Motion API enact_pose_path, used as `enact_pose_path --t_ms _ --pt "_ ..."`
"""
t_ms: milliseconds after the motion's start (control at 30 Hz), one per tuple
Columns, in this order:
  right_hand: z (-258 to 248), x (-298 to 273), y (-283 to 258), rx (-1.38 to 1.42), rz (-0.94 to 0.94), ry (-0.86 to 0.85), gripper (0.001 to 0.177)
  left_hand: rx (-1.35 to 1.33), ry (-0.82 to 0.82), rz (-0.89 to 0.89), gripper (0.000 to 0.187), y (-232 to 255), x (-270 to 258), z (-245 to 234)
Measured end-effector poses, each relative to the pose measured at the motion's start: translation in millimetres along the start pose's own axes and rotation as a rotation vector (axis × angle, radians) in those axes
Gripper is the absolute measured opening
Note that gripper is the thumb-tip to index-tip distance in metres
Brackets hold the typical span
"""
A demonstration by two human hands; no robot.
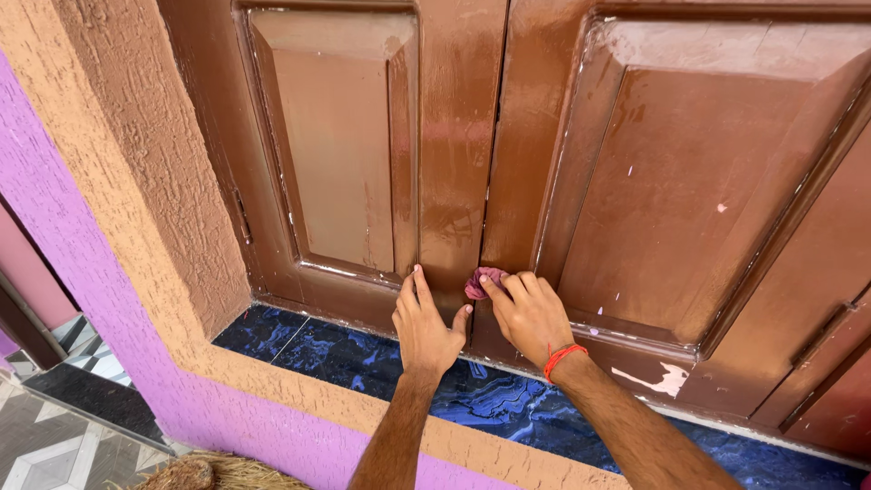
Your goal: The person wipes a brown wooden door with a red cloth, repeatedly dipping the cloth into a pink bucket of water to clean the surface. The person cleans the lower panels, the vertical seam, and the glass panes of the door.
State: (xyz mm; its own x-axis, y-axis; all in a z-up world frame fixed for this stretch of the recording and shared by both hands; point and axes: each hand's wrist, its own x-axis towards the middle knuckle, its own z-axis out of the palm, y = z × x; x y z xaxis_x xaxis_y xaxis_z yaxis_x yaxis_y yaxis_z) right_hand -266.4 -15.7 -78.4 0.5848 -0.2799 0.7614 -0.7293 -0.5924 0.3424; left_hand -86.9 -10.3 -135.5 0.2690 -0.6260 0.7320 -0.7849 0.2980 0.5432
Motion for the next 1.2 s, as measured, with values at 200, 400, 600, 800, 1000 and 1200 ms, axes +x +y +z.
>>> enact_pose_path --t_ms 200,400,600,800,1000,1200 --pt "25.9 -37.9 -16.9 0.024 -0.026 -0.134 0.055 0.123 -0.075 0.080 0.106 -15.4 -8.1 -4.0" --pt "39.3 -55.0 -28.0 -0.026 -0.034 -0.269 0.055 0.147 -0.156 0.030 0.103 -16.1 -8.5 -9.5" --pt "14.6 -30.5 -16.5 0.133 -0.061 -0.144 0.039 0.120 -0.209 -0.045 0.090 -13.5 1.2 -20.2" --pt "-32.3 58.2 7.8 0.154 -0.020 0.286 0.039 0.106 -0.251 -0.086 0.085 -8.3 8.9 -26.0" --pt "-57.2 117.2 14.9 0.059 -0.027 0.259 0.038 0.149 -0.335 -0.055 0.088 -15.2 9.9 -28.3" --pt "-15.5 74.3 -2.5 -0.030 -0.201 -0.036 0.041 0.360 -0.369 0.208 0.096 -33.6 0.1 -38.9"
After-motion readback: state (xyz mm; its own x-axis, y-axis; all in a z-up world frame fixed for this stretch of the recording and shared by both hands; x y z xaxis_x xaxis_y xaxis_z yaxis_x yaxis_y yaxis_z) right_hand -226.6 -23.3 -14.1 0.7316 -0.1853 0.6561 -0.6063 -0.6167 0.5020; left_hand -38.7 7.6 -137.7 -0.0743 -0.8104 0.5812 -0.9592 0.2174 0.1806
